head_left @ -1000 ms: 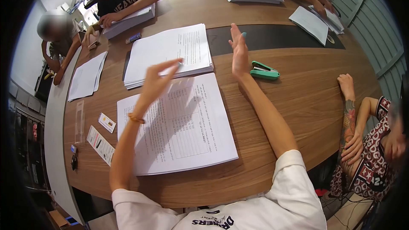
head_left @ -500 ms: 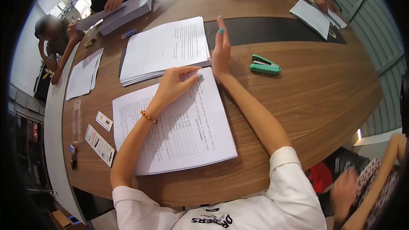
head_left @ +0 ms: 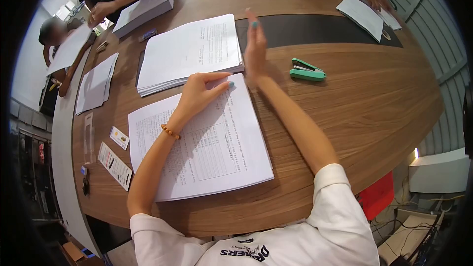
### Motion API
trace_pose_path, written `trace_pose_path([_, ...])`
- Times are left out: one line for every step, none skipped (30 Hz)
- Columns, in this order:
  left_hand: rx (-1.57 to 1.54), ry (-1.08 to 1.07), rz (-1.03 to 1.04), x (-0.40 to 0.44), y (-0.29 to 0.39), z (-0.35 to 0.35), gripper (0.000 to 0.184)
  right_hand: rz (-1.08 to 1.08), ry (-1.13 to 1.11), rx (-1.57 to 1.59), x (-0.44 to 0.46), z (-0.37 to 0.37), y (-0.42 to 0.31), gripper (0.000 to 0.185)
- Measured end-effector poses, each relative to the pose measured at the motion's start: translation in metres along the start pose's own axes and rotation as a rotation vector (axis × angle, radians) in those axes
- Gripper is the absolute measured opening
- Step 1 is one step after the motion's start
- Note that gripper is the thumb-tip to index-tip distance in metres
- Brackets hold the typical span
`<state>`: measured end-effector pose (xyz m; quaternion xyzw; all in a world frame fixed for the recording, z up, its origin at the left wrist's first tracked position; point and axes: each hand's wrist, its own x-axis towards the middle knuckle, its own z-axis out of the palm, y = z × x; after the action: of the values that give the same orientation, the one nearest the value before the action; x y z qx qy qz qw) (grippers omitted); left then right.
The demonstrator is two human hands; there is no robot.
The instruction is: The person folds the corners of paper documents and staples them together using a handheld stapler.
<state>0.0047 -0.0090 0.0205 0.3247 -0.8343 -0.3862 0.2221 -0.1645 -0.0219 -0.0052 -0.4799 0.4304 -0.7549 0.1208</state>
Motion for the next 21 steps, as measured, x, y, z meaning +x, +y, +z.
trace_pose_path([0.011,-0.012,0.058,-0.002,0.000,-0.002,0.033,0.063,0.047,0.039,0.003,-0.007,0.000,0.049])
trace_pose_path([0.013,0.002,0.054,-0.006,-0.003,-0.009,0.033,0.094,0.067,0.040,0.005,-0.015,0.002,0.050])
trace_pose_path([0.071,0.085,0.094,-0.011,-0.008,-0.023,0.035,0.160,0.034,0.105,0.001,-0.025,0.003,0.050])
trace_pose_path([0.130,0.174,0.133,-0.018,-0.014,-0.040,0.039,0.224,-0.005,0.170,-0.005,-0.036,0.000,0.050])
trace_pose_path([-0.021,0.160,0.075,-0.034,-0.015,-0.072,0.041,0.318,-0.070,0.156,-0.014,-0.050,-0.001,0.050])
trace_pose_path([0.015,0.191,0.070,-0.053,-0.023,-0.106,0.043,0.411,-0.140,0.145,-0.024,-0.061,-0.003,0.050])
trace_pose_path([-0.055,0.272,-0.047,-0.078,-0.037,-0.128,0.052,0.476,-0.166,0.200,-0.031,-0.068,-0.009,0.048])
trace_pose_path([-0.214,0.356,-0.068,-0.104,-0.054,-0.145,0.058,0.542,-0.193,0.257,-0.037,-0.069,-0.017,0.047])
trace_pose_path([-0.202,0.388,-0.075,-0.125,-0.076,-0.144,0.058,0.538,-0.223,0.276,-0.044,-0.067,-0.026,0.047])
trace_pose_path([-0.442,0.452,-0.121,-0.143,-0.101,-0.137,0.061,0.578,-0.216,0.272,-0.052,-0.064,-0.034,0.047])
trace_pose_path([-0.685,0.508,-0.161,-0.155,-0.116,-0.135,0.064,0.618,-0.204,0.264,-0.056,-0.058,-0.038,0.046])
trace_pose_path([-0.676,0.524,-0.162,-0.155,-0.115,-0.128,0.064,0.618,-0.218,0.277,-0.058,-0.051,-0.038,0.046])
trace_pose_path([-0.792,0.569,-0.194,-0.148,-0.109,-0.110,0.063,0.643,-0.173,0.329,-0.061,-0.046,-0.036,0.046])
trace_pose_path([-0.913,0.609,-0.225,-0.144,-0.109,-0.100,0.062,0.667,-0.125,0.376,-0.064,-0.042,-0.034,0.047])
trace_pose_path([-0.916,0.612,-0.221,-0.143,-0.112,-0.100,0.062,0.663,-0.129,0.374,-0.066,-0.039,-0.031,0.047])
trace_pose_path([-0.933,0.637,-0.187,-0.137,-0.118,-0.099,0.060,0.649,-0.127,0.344,-0.067,-0.035,-0.027,0.047])
trace_pose_path([-0.954,0.659,-0.151,-0.131,-0.121,-0.097,0.059,0.633,-0.122,0.310,-0.065,-0.032,-0.027,0.048])
trace_pose_path([-0.981,0.617,-0.118,-0.130,-0.124,-0.099,0.058,0.629,-0.064,0.305,-0.063,-0.027,-0.025,0.051])
trace_pose_path([-0.988,0.601,-0.115,-0.128,-0.123,-0.099,0.058,0.624,-0.051,0.296,-0.062,-0.025,-0.025,0.051])
trace_pose_path([-0.957,0.557,-0.137,-0.127,-0.122,-0.101,0.057,0.647,-0.113,0.260,-0.061,-0.024,-0.026,0.053])
trace_pose_path([-0.923,0.512,-0.155,-0.124,-0.121,-0.103,0.056,0.668,-0.173,0.226,-0.059,-0.022,-0.027,0.056])
